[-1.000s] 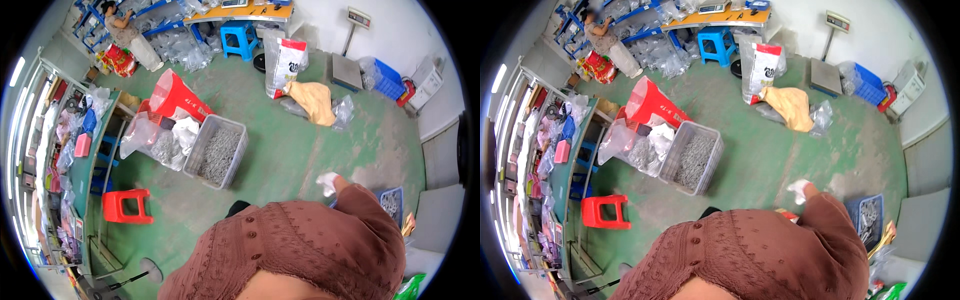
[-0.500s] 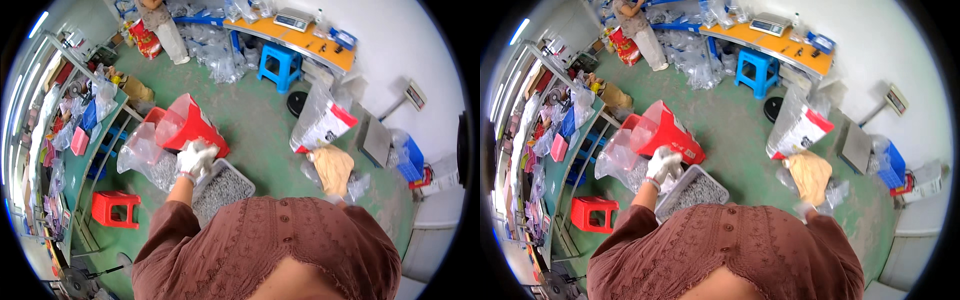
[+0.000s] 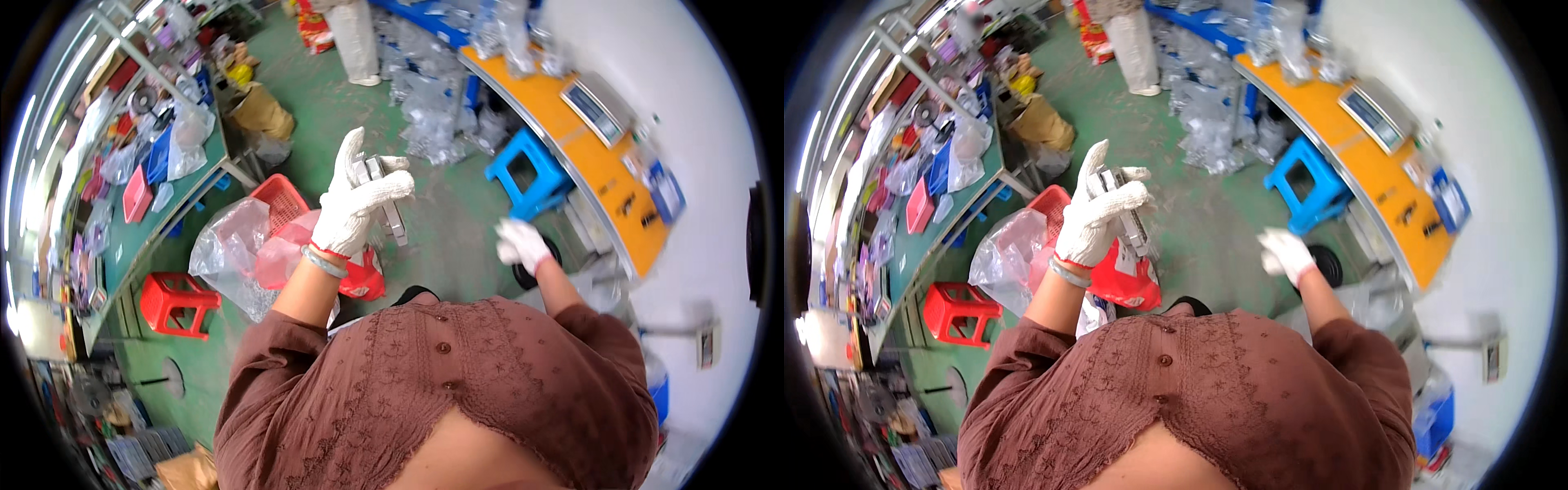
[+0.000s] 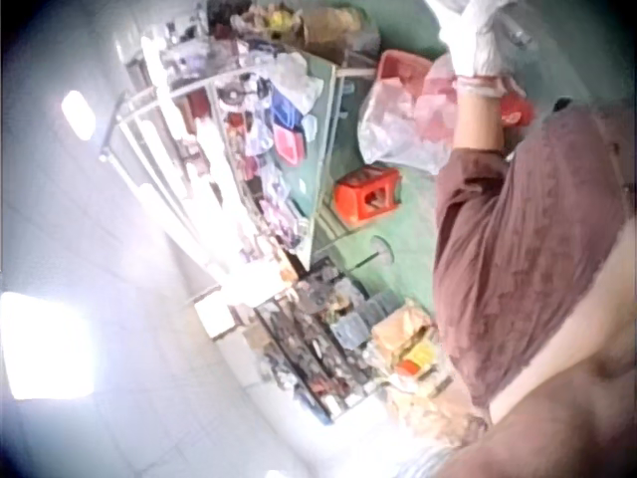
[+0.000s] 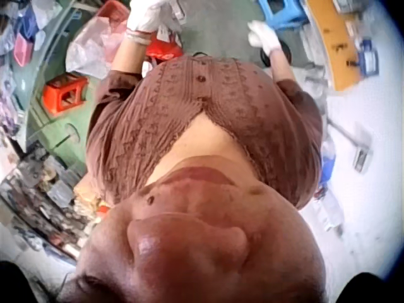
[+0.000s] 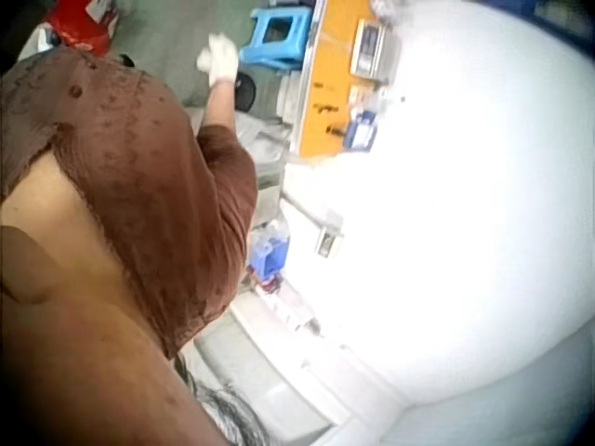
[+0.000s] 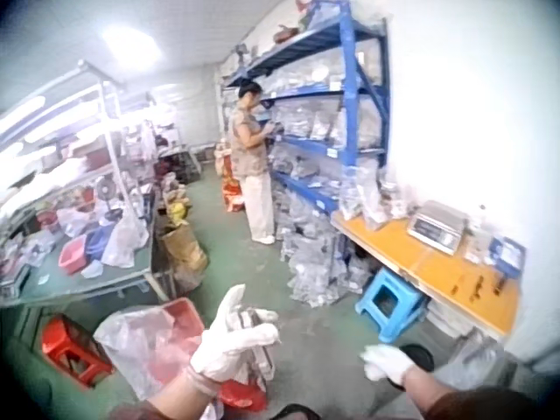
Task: The person sits on a low stool and sorts small rectangular metal parts from a blue basket into a large paper bag. They handle the parts by hand, occasionally stacking them, and transfer them between containers. Another worker is visible nearby at a table.
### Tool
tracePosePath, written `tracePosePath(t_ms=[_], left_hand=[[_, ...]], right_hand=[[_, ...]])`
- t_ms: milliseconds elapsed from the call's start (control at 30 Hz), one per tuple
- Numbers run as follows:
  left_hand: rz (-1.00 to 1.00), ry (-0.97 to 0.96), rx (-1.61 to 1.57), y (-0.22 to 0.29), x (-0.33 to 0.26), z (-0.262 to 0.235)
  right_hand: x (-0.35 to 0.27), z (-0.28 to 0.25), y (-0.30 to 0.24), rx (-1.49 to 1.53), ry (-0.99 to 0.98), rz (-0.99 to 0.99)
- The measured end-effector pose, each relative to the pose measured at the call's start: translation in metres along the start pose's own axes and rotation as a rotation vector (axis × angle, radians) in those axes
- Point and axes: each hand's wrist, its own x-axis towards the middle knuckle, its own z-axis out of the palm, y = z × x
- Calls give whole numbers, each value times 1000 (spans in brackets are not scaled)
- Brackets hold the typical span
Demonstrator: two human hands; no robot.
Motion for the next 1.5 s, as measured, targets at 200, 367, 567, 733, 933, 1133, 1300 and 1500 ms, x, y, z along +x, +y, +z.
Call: tracePosePath(t_ms=[200, 367, 567, 733, 933, 1133, 1300, 1500], left_hand=[[11, 42, 69, 19, 162, -81], [-2, 56, 28, 38, 285, -141], [-15, 27, 230, 84, 457, -241], [-93, 44, 296, 102, 592, -361], [-60, 376, 346, 162, 703, -495], [35, 678, 361, 199, 813, -642], [108, 696, 195, 245, 947, -735], [24, 638, 336, 310, 1067, -837]], right_hand=[[170, 195, -303, -177, -757, -352], [263, 267, -390, -387, -765, -349], [448, 327, -463, -344, -902, -419], [606, 425, -534, -652, -940, -425], [762, 580, -600, -327, -1164, -379], [900, 735, -683, -328, -1269, -374], [1033, 826, -724, -156, -1106, -410], [1141, 902, -821, 99, -1136, -94]])
